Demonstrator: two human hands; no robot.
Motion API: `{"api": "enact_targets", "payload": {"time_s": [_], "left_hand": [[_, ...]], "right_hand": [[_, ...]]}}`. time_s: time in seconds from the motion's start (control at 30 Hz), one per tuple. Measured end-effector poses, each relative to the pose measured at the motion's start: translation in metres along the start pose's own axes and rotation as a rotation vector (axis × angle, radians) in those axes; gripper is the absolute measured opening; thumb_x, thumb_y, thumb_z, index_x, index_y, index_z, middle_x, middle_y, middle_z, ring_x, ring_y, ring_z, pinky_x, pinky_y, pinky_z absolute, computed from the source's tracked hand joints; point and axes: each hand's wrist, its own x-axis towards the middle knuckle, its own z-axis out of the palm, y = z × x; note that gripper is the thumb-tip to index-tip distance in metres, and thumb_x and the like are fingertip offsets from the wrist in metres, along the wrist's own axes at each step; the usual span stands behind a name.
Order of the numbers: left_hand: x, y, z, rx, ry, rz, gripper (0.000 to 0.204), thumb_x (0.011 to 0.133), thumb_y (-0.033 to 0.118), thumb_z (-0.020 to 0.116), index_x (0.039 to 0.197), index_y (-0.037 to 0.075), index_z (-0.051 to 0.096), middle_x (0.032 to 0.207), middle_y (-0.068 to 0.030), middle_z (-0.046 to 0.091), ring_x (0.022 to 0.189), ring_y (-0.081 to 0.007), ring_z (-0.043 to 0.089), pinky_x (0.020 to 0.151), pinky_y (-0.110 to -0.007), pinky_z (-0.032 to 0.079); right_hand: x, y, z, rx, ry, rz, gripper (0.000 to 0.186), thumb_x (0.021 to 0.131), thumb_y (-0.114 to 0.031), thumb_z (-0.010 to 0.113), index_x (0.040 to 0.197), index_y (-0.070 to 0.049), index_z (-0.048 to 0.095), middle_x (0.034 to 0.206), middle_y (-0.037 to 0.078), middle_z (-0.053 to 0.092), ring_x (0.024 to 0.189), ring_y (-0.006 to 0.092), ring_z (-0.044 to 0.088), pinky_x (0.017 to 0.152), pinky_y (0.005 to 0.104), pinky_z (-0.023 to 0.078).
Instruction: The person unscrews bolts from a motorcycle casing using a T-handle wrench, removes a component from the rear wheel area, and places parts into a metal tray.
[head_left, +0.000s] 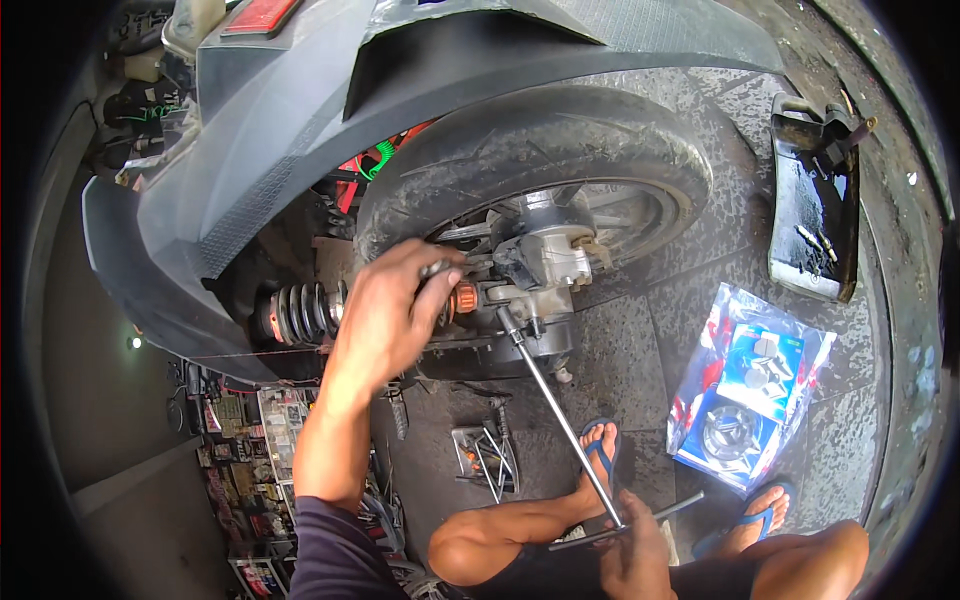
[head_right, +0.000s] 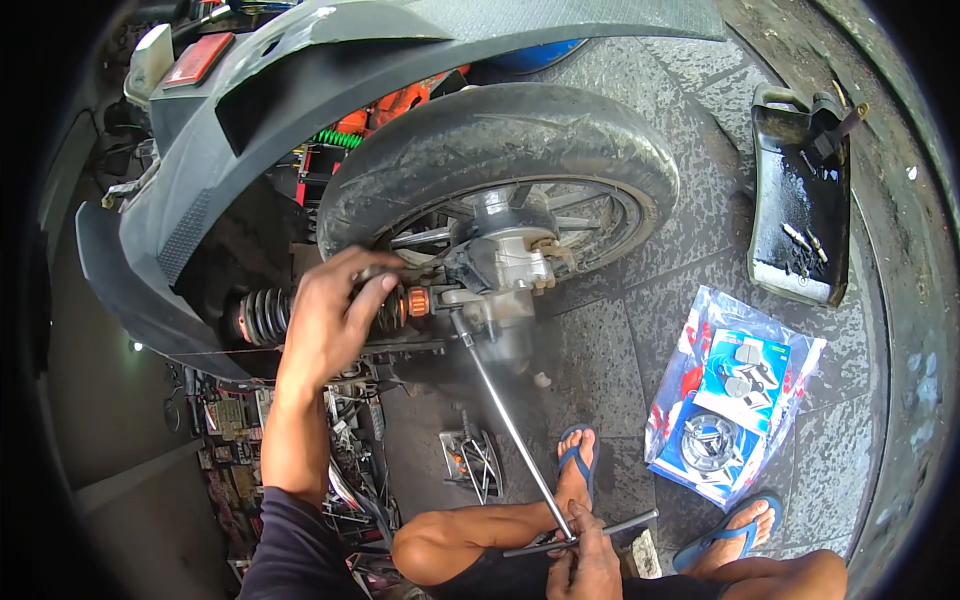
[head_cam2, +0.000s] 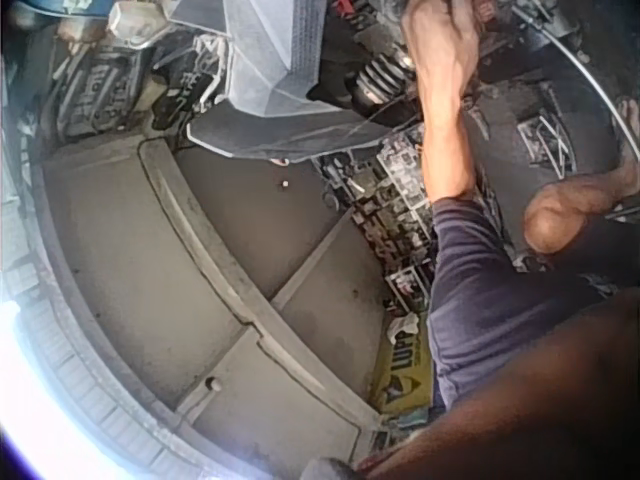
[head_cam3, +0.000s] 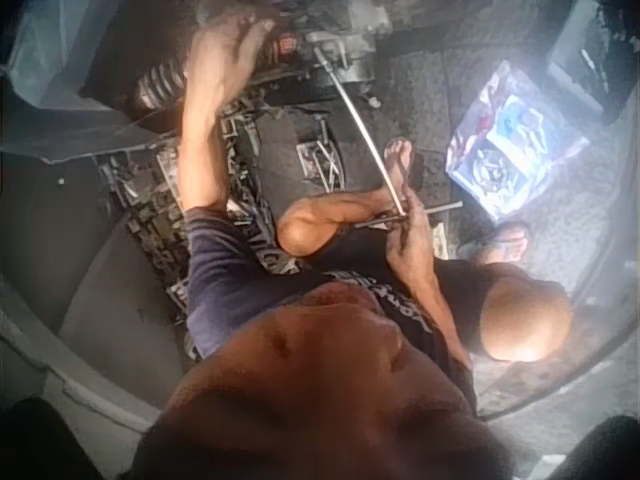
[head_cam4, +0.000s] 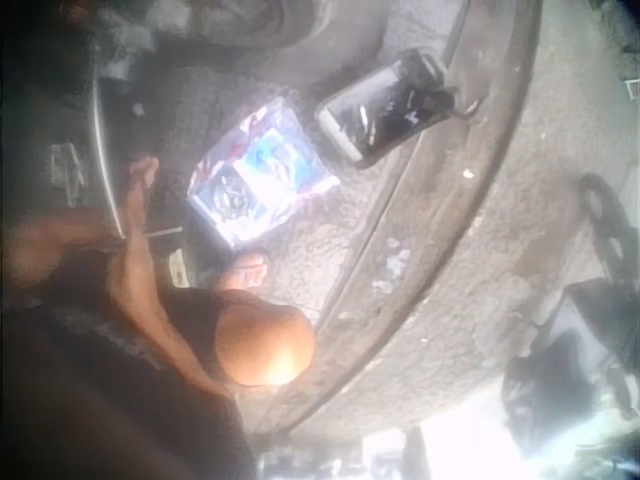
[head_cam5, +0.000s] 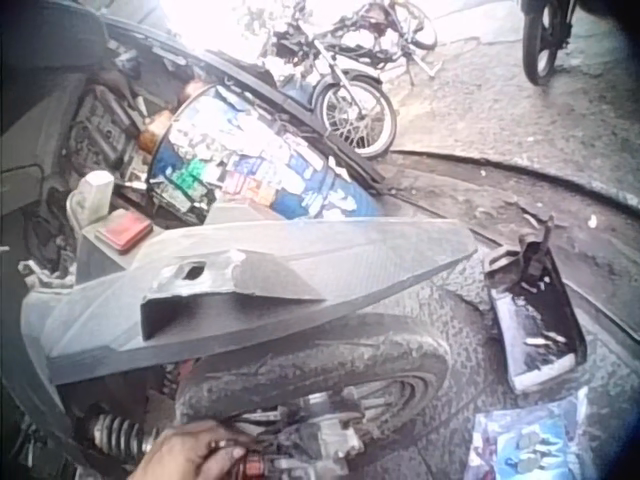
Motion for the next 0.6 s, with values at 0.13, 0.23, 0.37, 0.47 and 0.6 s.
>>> {"api": "enact_targets", "payload": {"time_s": [0.13, 0.23, 0.37, 0.47, 0.6], "left_hand": [[0.011, -0.014, 0.006, -0.023, -0.12, -0.035, 0.021, 0.09, 0.014, 0.062, 0.103, -0.002, 0.068, 0.089, -0.0174, 0.07, 0.082, -0.0293, 0.068, 0.076, -0.035, 0.051], [0.009, -0.019, 0.011, -0.035, -0.185, -0.067, 0.022, 0.09, 0.014, 0.063, 0.103, -0.002, 0.069, 0.09, -0.0185, 0.071, 0.083, -0.0267, 0.069, 0.077, -0.035, 0.05], [0.013, -0.024, 0.01, -0.072, -0.259, -0.12, 0.021, 0.088, 0.012, 0.064, 0.102, -0.002, 0.07, 0.087, -0.0179, 0.071, 0.081, -0.0197, 0.068, 0.076, -0.033, 0.05], [0.021, -0.018, 0.002, -0.071, -0.377, -0.206, 0.021, 0.085, 0.01, 0.063, 0.1, -0.003, 0.069, 0.083, -0.0158, 0.07, 0.079, -0.0144, 0.065, 0.074, -0.032, 0.05], [0.017, -0.038, 0.003, -0.051, -0.345, -0.063, 0.02, 0.081, 0.007, 0.063, 0.095, -0.005, 0.068, 0.079, -0.0147, 0.07, 0.075, -0.0149, 0.064, 0.071, -0.032, 0.05]], "right_hand": [[0.0, 0.009, 0.006, 0.024, 0.036, -0.014, 0.057, 0.082, 0.008, 0.046, 0.138, 0.006, 0.038, 0.121, 0.029, 0.056, 0.106, 0.0394, 0.059, 0.093, 0.0389, 0.048], [-0.002, 0.01, 0.01, 0.061, 0.003, 0.092, 0.055, 0.084, 0.007, 0.047, 0.138, 0.006, 0.037, 0.12, 0.03, 0.056, 0.106, 0.0405, 0.06, 0.094, 0.0398, 0.047], [-0.002, 0.013, 0.017, 0.039, 0.043, 0.073, 0.055, 0.084, 0.007, 0.048, 0.138, 0.006, 0.037, 0.12, 0.03, 0.056, 0.107, 0.0411, 0.06, 0.094, 0.0405, 0.047], [-0.005, 0.018, 0.027, -0.018, 0.083, 0.067, 0.056, 0.084, 0.007, 0.048, 0.138, 0.005, 0.037, 0.12, 0.03, 0.055, 0.108, 0.0416, 0.059, 0.094, 0.0409, 0.047], [-0.009, 0.031, 0.042, -0.108, 0.068, 0.032, 0.056, 0.084, 0.007, 0.05, 0.138, 0.004, 0.037, 0.121, 0.03, 0.054, 0.108, 0.0414, 0.058, 0.093, 0.0406, 0.047]]}}
